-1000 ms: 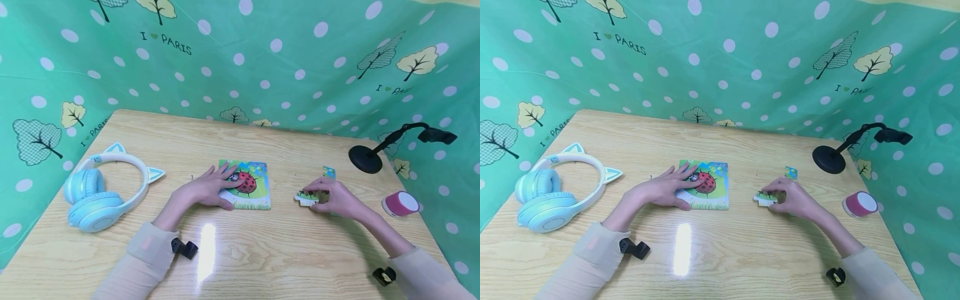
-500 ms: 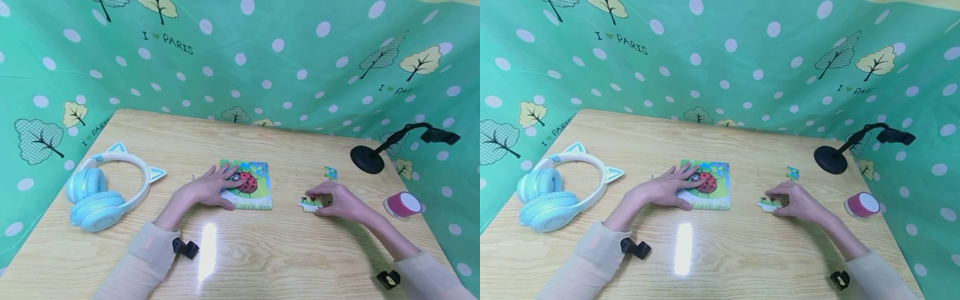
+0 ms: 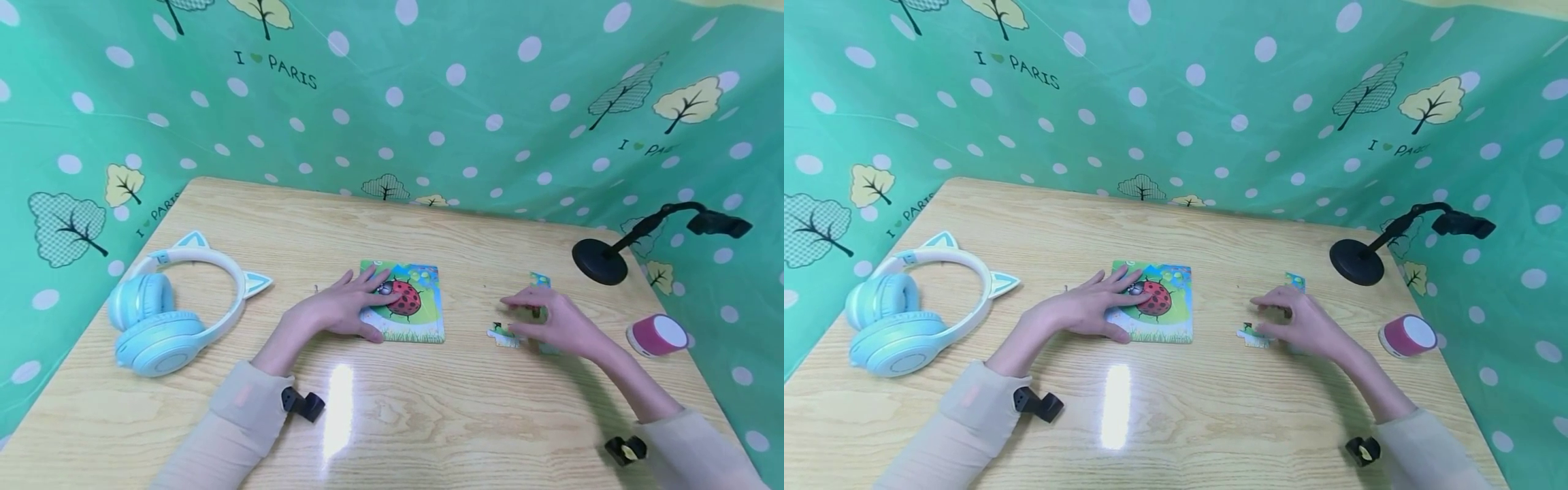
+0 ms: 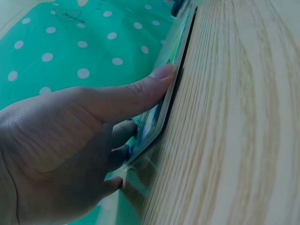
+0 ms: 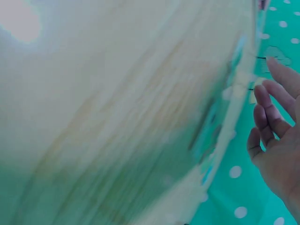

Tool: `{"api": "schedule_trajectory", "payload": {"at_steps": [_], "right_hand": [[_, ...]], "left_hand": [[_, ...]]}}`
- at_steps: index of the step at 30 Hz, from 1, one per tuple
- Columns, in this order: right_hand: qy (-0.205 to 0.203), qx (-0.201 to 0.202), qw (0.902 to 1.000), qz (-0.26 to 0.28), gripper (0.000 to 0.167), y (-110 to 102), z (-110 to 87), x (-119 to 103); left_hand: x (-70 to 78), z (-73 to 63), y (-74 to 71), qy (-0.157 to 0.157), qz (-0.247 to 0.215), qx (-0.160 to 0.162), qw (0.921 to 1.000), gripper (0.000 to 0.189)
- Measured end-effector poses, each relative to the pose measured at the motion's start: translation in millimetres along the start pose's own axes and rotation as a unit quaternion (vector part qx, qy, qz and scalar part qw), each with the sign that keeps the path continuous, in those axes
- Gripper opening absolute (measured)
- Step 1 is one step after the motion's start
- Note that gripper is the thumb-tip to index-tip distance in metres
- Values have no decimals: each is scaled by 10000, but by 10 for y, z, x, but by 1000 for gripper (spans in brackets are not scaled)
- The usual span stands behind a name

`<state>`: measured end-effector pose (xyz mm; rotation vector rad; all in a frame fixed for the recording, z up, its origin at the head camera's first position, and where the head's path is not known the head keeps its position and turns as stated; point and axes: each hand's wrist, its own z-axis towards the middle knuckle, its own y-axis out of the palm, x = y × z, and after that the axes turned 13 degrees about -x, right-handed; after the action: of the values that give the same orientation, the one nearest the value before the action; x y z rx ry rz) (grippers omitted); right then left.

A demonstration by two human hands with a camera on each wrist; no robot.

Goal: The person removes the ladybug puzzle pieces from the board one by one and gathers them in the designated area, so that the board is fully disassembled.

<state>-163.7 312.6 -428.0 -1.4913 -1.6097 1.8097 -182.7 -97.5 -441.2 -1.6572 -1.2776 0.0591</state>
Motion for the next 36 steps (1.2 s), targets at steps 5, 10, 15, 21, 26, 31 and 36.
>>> {"api": "schedule_trajectory", "payload": {"at_steps": [5, 10, 15, 21, 26, 31, 36], "right_hand": [[-260, 523, 9980, 229, 36, -57, 151, -182], [-323, 947, 9941, 412, 32, -74, 366, -445], [-372, 1107, 9881, 1004, 30, -41, 602, -705], [-383, 823, 9817, 1676, 29, 67, 822, -989], [-404, 194, 9798, 1947, 31, 247, 928, -1165], [-422, -431, 9778, 2005, 32, 441, 983, -1273], [-584, -860, 9745, 1990, 30, 554, 1030, -1335]], "left_hand": [[-11, -14, -10, -23, -14, 30, 10000, 83], [-20, -18, -22, -36, -26, 78, 10000, 84], [-33, -18, -26, -33, -34, 99, 9999, 85], [-21, -19, -29, 41, 57, 123, 9999, 86], [6, -24, -8, 61, 31, 124, 9999, 86], [15, -31, 25, 60, 13, 139, 9999, 89], [-1, -28, 20, 11, -26, 169, 9999, 91]]}}
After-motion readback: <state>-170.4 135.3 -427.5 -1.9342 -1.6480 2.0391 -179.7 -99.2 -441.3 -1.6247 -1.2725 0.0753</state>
